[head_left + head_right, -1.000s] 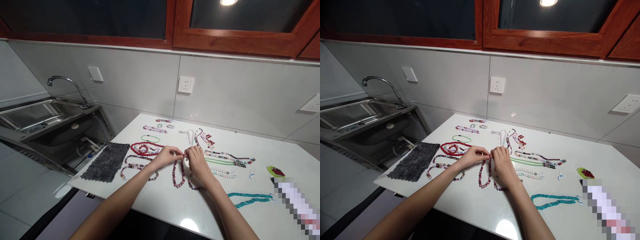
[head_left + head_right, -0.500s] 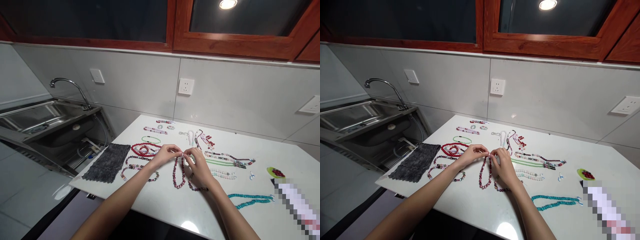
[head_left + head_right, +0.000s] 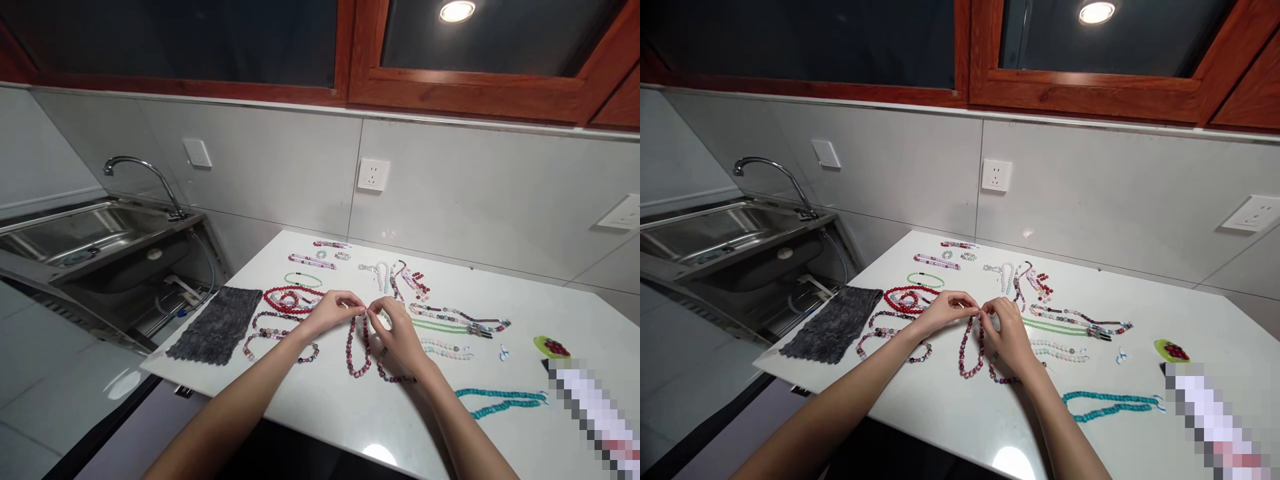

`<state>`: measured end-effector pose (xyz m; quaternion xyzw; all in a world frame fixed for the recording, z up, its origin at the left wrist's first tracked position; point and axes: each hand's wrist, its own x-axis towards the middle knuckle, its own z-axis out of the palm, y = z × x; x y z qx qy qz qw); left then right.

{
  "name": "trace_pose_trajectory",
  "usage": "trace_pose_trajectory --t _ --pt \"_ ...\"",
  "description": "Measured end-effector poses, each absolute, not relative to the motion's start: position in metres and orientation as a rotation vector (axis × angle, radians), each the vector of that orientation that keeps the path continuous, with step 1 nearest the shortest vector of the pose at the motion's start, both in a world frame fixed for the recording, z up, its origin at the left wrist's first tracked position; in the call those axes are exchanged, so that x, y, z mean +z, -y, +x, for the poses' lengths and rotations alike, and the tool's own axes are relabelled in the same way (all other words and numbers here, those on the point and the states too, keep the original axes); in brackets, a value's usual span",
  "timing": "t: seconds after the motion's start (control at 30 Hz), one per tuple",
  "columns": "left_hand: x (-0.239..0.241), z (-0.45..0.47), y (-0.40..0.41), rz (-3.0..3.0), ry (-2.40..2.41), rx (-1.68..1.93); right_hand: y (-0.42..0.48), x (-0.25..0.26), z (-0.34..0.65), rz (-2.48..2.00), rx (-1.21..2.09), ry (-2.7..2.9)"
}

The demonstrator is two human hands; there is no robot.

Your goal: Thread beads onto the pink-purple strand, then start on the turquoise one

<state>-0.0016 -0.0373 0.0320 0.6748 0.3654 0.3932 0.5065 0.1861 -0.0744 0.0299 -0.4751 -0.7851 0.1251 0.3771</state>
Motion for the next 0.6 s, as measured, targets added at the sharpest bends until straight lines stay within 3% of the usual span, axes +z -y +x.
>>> trace_pose_trajectory --t 0.6 --pt "0.018 0.000 0.031 1.314 -0.863 0.996 0.076 0.029 0.182 -1.189 0.395 1.982"
